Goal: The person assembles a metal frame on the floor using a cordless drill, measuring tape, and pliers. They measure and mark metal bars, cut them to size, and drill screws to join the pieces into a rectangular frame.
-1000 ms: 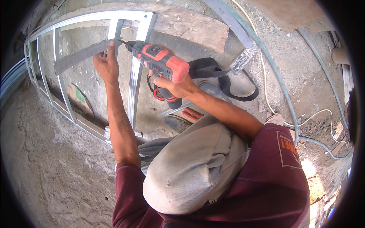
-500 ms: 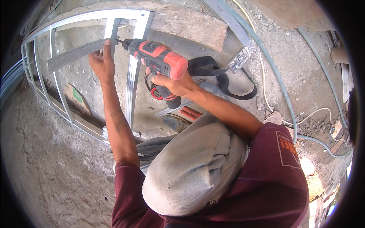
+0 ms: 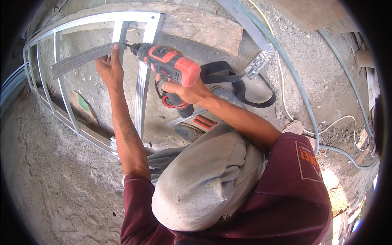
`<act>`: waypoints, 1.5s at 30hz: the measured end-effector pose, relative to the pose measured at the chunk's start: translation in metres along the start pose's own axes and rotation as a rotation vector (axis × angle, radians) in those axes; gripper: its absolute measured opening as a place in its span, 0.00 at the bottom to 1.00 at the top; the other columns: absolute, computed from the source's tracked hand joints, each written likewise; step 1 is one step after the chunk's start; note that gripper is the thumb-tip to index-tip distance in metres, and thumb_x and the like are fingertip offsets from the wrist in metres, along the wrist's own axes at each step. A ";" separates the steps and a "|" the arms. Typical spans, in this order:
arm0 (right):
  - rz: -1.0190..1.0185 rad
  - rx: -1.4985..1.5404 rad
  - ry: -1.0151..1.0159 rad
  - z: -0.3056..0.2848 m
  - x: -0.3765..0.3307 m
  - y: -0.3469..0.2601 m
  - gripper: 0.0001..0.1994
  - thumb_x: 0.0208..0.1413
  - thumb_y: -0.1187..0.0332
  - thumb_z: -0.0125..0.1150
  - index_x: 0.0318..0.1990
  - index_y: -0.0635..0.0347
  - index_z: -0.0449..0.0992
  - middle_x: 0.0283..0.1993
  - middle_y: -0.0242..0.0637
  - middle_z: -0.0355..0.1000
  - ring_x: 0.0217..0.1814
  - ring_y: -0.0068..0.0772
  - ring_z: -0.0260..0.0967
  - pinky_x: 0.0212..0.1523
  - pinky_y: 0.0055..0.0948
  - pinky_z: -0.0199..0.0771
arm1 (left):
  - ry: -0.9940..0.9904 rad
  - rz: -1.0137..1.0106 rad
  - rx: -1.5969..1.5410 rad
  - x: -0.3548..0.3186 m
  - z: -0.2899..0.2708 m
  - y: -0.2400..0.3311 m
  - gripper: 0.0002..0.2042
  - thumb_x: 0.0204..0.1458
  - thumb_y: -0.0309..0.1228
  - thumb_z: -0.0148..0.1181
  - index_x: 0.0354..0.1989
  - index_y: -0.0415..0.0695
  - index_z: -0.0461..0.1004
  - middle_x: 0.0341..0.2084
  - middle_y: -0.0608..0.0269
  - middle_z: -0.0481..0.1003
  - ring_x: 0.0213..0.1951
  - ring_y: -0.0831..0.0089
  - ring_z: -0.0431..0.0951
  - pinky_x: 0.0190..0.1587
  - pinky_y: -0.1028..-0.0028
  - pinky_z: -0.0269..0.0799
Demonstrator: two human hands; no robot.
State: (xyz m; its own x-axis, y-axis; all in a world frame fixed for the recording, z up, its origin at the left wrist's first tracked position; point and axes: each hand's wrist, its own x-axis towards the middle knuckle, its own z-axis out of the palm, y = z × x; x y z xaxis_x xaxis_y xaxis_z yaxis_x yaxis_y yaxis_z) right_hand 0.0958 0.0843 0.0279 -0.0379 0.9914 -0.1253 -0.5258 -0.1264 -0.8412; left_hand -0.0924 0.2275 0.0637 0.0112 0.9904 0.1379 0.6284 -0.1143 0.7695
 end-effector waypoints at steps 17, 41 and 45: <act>0.029 -0.078 0.038 0.000 0.003 -0.003 0.21 0.48 0.77 0.63 0.53 0.62 0.72 0.40 0.32 0.73 0.42 0.25 0.71 0.47 0.30 0.74 | -0.001 -0.015 -0.040 -0.001 -0.001 -0.003 0.20 0.60 0.32 0.66 0.53 0.29 0.68 0.45 0.45 0.77 0.47 0.66 0.78 0.51 0.69 0.74; 0.038 -0.149 -0.018 0.004 0.009 -0.002 0.33 0.48 0.74 0.63 0.65 0.61 0.62 0.49 0.38 0.69 0.51 0.32 0.69 0.54 0.33 0.71 | -0.007 -0.017 0.011 0.001 -0.001 -0.010 0.19 0.60 0.31 0.66 0.51 0.29 0.70 0.44 0.45 0.78 0.46 0.66 0.79 0.50 0.70 0.75; 0.130 -0.099 -0.037 0.004 0.009 0.000 0.38 0.49 0.69 0.66 0.69 0.59 0.57 0.66 0.48 0.63 0.66 0.47 0.67 0.67 0.38 0.64 | -0.025 -0.024 0.025 0.001 -0.002 -0.010 0.18 0.60 0.32 0.66 0.50 0.29 0.71 0.43 0.46 0.79 0.44 0.68 0.79 0.48 0.70 0.75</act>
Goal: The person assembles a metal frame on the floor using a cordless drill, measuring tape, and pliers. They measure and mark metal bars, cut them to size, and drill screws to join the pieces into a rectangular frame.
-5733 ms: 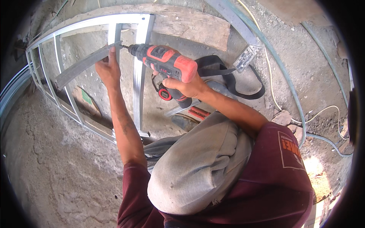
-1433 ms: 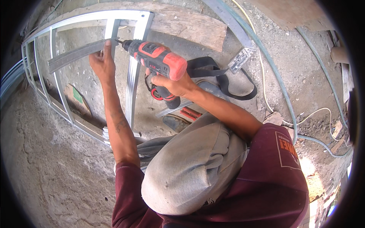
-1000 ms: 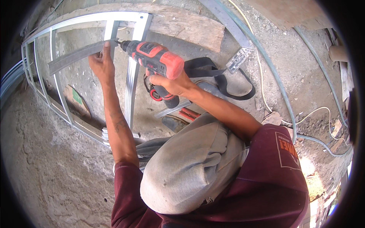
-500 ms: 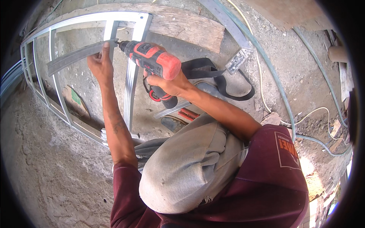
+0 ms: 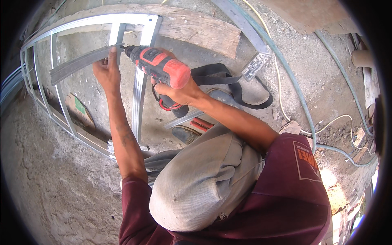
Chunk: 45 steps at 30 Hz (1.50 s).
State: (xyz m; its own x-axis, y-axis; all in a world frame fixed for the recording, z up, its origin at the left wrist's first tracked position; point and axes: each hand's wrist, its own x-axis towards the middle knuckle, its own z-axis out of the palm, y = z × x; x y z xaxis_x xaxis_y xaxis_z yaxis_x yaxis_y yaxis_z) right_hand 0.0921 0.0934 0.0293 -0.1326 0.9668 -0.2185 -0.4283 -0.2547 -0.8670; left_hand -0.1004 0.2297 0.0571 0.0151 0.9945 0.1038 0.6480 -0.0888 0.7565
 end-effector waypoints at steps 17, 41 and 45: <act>-0.194 -0.190 0.021 -0.001 0.000 0.008 0.42 0.47 0.75 0.64 0.72 0.62 0.53 0.68 0.48 0.60 0.69 0.45 0.63 0.68 0.36 0.64 | 0.034 0.010 -0.047 -0.003 0.006 0.000 0.16 0.61 0.34 0.66 0.45 0.31 0.75 0.38 0.53 0.80 0.40 0.74 0.76 0.45 0.73 0.72; -0.127 -0.053 0.010 -0.003 -0.016 -0.009 0.40 0.45 0.76 0.61 0.71 0.63 0.55 0.67 0.46 0.62 0.66 0.41 0.66 0.66 0.35 0.65 | -0.024 0.050 -0.078 -0.006 -0.004 0.004 0.17 0.62 0.34 0.62 0.54 0.35 0.73 0.47 0.53 0.77 0.48 0.68 0.78 0.52 0.68 0.73; -0.174 -0.080 -0.008 -0.003 -0.004 0.000 0.39 0.45 0.77 0.60 0.70 0.63 0.57 0.64 0.45 0.65 0.62 0.39 0.67 0.64 0.34 0.66 | -0.019 0.110 0.098 -0.008 -0.004 -0.017 0.16 0.62 0.33 0.62 0.52 0.35 0.73 0.45 0.54 0.77 0.47 0.68 0.77 0.52 0.68 0.72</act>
State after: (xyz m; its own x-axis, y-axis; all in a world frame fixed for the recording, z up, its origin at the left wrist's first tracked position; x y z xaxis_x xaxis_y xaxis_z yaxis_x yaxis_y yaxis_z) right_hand 0.0950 0.0897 0.0289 -0.0699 0.9958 -0.0594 -0.3729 -0.0813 -0.9243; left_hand -0.1142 0.2226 0.0460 0.1034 0.9801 0.1696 0.7127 -0.1919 0.6747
